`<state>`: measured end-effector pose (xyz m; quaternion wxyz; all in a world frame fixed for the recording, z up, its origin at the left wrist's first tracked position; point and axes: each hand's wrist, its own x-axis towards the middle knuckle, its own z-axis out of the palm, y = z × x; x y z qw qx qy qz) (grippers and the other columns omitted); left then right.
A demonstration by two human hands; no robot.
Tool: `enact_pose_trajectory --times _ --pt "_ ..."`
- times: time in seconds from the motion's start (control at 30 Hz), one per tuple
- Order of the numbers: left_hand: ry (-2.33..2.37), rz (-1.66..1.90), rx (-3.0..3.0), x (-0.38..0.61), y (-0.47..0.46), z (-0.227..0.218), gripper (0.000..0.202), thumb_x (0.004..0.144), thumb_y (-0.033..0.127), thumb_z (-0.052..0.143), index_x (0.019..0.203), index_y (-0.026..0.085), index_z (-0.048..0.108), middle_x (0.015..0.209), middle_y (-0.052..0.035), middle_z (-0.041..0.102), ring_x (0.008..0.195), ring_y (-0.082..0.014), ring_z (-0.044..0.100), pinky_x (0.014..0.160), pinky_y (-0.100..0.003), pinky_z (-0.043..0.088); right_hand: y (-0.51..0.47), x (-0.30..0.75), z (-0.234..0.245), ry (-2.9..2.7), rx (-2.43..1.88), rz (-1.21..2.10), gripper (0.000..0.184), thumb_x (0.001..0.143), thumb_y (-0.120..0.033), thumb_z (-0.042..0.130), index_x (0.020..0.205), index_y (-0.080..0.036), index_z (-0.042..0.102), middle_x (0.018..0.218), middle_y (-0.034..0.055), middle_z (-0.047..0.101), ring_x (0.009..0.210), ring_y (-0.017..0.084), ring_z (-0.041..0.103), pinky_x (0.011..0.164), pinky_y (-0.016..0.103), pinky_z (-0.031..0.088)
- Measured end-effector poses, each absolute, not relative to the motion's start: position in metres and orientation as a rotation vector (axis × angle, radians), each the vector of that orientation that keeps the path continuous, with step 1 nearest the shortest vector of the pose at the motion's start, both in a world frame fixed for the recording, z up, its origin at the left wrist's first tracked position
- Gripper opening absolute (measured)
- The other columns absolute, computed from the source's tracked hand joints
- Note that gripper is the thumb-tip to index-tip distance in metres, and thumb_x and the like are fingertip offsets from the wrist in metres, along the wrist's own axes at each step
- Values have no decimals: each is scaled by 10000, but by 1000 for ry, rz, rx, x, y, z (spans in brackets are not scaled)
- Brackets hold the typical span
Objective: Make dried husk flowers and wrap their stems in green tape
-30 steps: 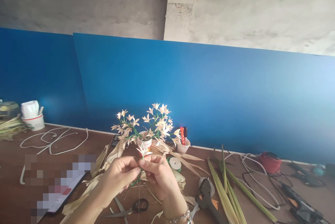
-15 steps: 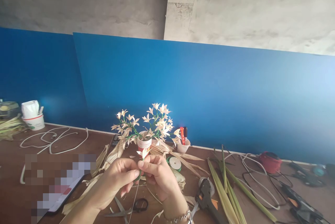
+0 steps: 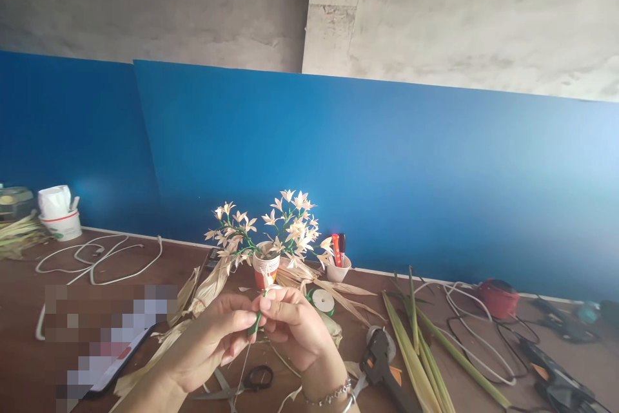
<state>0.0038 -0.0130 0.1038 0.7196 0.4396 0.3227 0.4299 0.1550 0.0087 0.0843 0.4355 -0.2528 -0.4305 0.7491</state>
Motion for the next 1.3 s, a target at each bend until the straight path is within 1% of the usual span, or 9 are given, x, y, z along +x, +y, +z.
enact_pose_trajectory --times 0.13,0.27,0.47,0.67,0.77,0.97,1.1,1.2,1.3 --pt "720 933 999 4 -14 106 264 589 347 730 652 97 672 636 -60 651 373 -24 399 343 -165 211 8 155 87 -1101 -650 1868 317 618 -403 790 580 -137 622 541 -13 536 471 65 401 452 200 279" --pt "782 939 1073 3 -13 104 286 581 379 740 624 123 620 568 -13 608 348 -20 358 329 -166 216 6 154 91 -1102 -684 1834 347 576 -412 814 550 -139 602 488 -28 500 436 56 377 418 196 241" --pt "1007 950 1254 5 -10 102 257 650 359 679 592 157 532 479 42 522 333 -30 339 314 -155 197 1 153 98 -1021 -891 1723 345 563 -365 831 535 -144 568 384 -75 405 349 26 271 357 203 115" --pt "1116 953 1254 12 -9 96 245 670 356 640 566 182 503 398 73 434 311 -49 313 297 -166 205 4 149 97 -1027 -961 1646 352 544 -357 836 548 -138 560 407 -63 456 357 22 290 371 205 132" --pt "1161 970 1236 15 -10 94 236 675 341 629 552 186 500 368 75 418 303 -55 311 297 -168 207 4 148 99 -1029 -969 1648 367 543 -360 833 544 -146 535 413 -62 471 356 24 302 373 205 137" --pt "1129 970 1230 14 -14 98 197 688 300 602 560 177 516 392 59 454 309 -56 338 316 -170 223 0 147 104 -1025 -992 1635 369 549 -342 828 570 -162 508 402 -83 453 334 18 284 362 205 123" --pt "1041 961 1233 10 -16 102 194 698 287 565 553 165 526 403 47 460 333 -55 348 338 -170 235 -1 148 104 -1048 -1012 1639 376 551 -352 829 566 -157 507 408 -74 474 330 16 300 356 201 129" --pt "998 935 1256 7 -16 102 202 691 295 573 546 159 535 399 43 459 342 -55 354 350 -173 249 0 148 103 -1049 -1006 1655 384 547 -360 831 564 -155 507 401 -73 471 327 18 309 352 199 127" --pt "991 921 1257 5 -14 102 187 665 299 590 551 157 548 431 33 493 331 -49 345 333 -176 229 0 149 102 -1057 -991 1677 374 568 -358 821 565 -156 507 383 -82 445 313 15 287 347 201 108"
